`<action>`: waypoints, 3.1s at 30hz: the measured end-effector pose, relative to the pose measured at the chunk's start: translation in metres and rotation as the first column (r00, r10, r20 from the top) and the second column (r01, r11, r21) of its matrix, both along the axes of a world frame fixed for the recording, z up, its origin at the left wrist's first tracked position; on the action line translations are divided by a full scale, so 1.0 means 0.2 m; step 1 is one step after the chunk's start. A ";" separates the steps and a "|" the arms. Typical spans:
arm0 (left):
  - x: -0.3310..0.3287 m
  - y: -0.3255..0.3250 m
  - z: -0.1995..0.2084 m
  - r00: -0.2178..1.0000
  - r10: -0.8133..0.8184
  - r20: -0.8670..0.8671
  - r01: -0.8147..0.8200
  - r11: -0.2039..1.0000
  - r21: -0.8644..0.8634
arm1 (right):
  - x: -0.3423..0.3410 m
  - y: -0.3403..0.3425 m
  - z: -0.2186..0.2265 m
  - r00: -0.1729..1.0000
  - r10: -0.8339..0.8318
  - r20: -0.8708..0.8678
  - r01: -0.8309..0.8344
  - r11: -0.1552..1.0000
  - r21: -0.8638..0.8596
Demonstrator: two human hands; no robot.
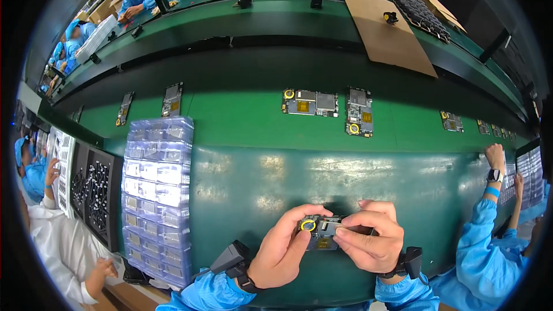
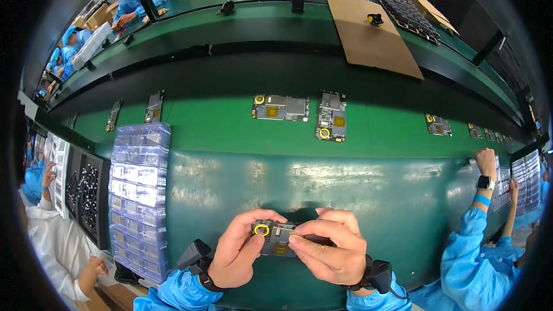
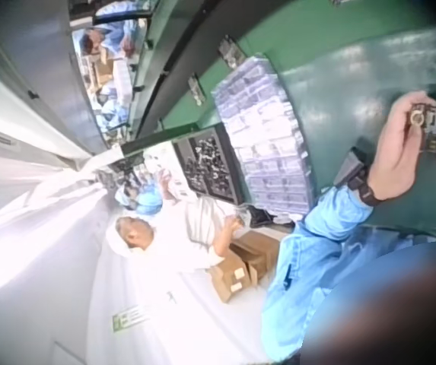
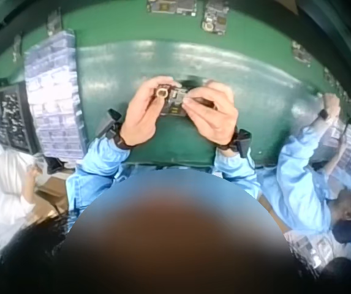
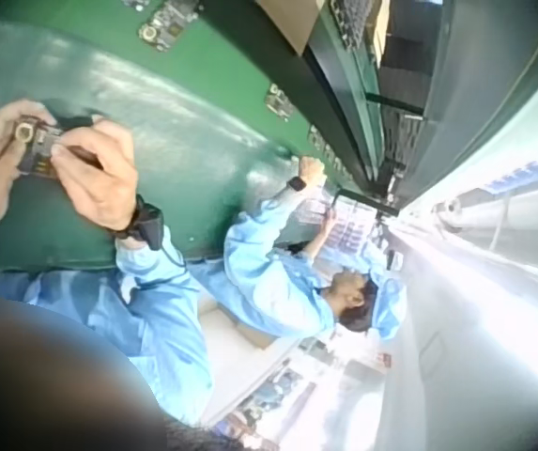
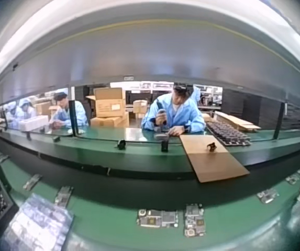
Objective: The worker is assembling electronic components, specifically circuit boards and shells, on a manufacturing assembly line.
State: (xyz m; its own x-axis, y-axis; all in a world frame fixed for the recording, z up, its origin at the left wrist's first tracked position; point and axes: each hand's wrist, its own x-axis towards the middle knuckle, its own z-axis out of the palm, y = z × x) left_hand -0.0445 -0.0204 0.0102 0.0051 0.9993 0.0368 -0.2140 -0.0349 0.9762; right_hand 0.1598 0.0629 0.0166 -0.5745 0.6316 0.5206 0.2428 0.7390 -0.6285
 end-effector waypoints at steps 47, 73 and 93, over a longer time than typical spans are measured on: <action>0.04 -0.03 -0.05 0.992 0.111 -0.051 -0.108 0.992 0.064 | -0.01 -0.01 0.01 0.999 0.035 0.023 -0.036 0.996 0.077; 0.03 -0.05 -0.05 0.989 0.142 -0.045 -0.138 0.987 0.083 | -0.03 -0.05 0.01 0.998 0.051 0.024 -0.054 0.994 0.099; 0.02 -0.05 -0.02 0.972 0.192 -0.133 -0.190 0.981 0.029 | -0.07 -0.03 0.00 0.998 -0.041 -0.045 0.030 0.975 -0.222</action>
